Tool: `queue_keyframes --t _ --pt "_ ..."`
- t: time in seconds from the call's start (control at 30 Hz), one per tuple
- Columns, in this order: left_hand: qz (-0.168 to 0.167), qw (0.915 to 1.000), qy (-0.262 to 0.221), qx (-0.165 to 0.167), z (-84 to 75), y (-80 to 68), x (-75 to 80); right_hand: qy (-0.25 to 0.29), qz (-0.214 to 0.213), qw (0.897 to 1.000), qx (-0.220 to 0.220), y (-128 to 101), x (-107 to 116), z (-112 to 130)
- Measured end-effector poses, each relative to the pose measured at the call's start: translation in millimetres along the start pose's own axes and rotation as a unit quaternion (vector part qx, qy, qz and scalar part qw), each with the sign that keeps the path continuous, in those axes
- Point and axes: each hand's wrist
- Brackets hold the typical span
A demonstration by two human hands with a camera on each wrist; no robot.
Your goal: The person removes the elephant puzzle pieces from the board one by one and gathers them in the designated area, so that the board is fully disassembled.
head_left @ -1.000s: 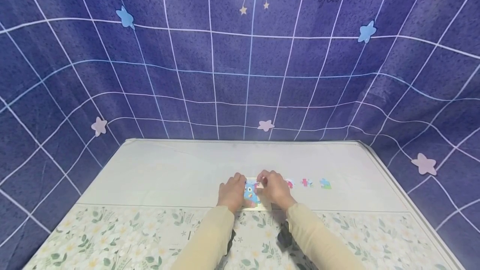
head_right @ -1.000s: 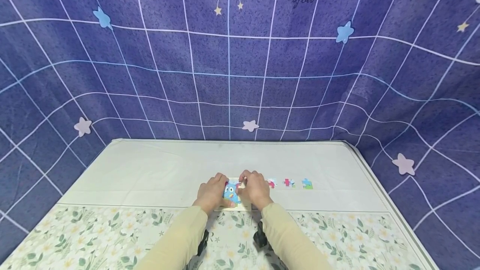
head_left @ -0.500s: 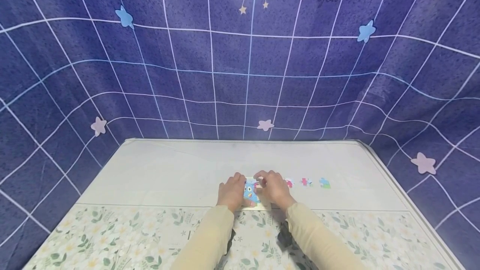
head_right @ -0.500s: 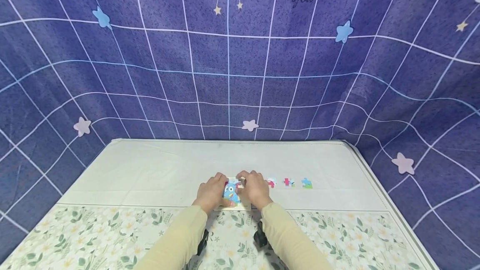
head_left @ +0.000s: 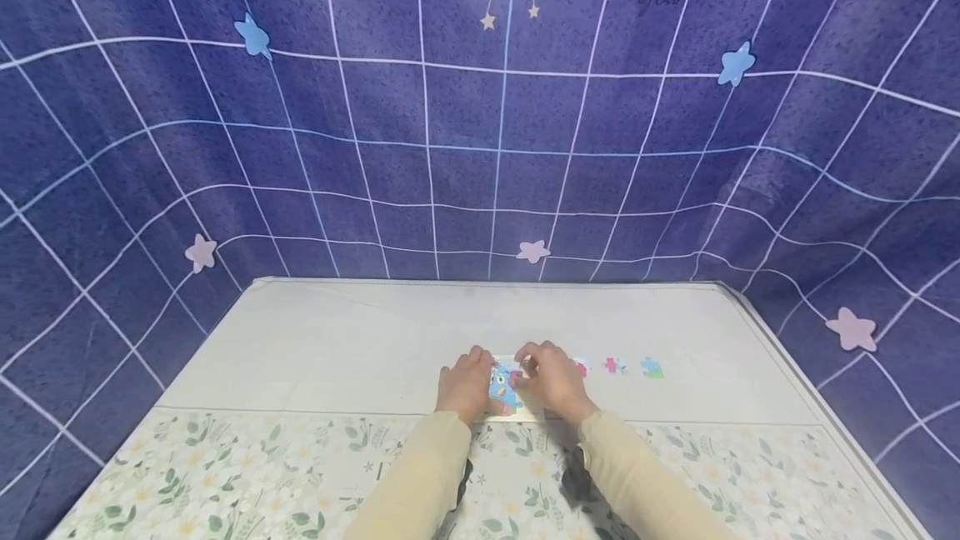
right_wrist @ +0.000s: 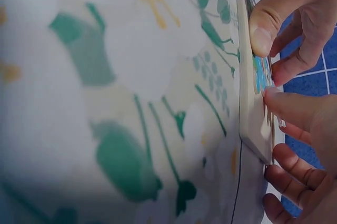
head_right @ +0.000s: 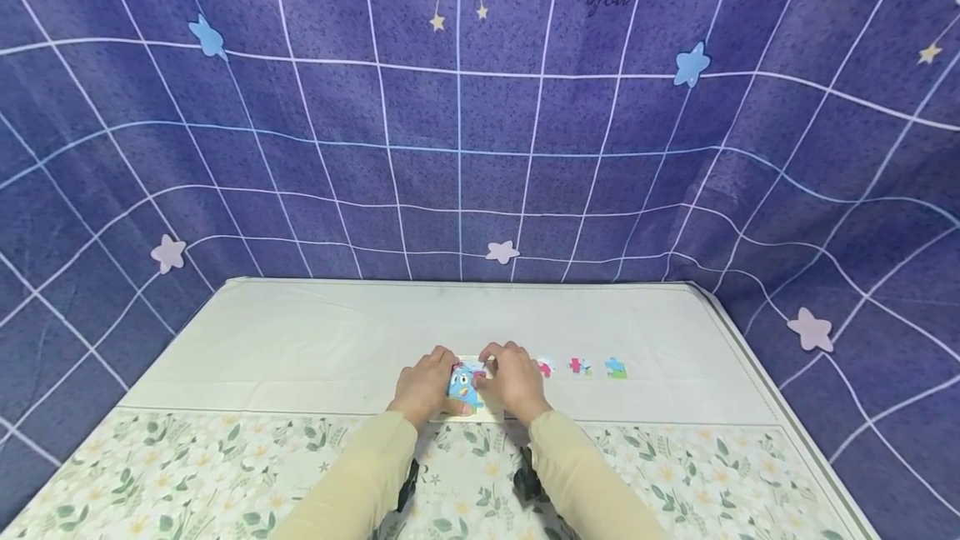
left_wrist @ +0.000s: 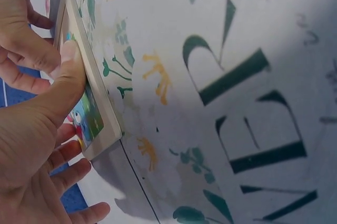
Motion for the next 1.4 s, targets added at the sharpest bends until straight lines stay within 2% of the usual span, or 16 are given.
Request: queue_keyframes --t 0.27,0.57,1.03,1.4 --pt "-0.002 1.0 -0.007 -0.002 -1.2 -0.8 3.3 0.02 -0.008 1.0 0.002 -1 7 -2" --pt "0.005 0.9999 -0.008 -0.005 3.8 3.0 -2.8 0.061 -0.013 0.998 -0.001 -2 20 -1" --pt "0.004 1.0 0.001 -0.007 3.1 0.9 -2.2 0.079 -0.004 0.997 -0.002 -12 41 -2" --pt "-0.004 0.9998 -0.007 -0.016 2.7 -0.2 -1.8 0.079 0.002 0.997 0.003 -19 59 -18"
Point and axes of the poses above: each hand's wrist, its own y-axis towards the middle knuckle, its own x-axis out of the back of the hand, z = x × y, and after that the axes turned 5 degrees about x, right-handed
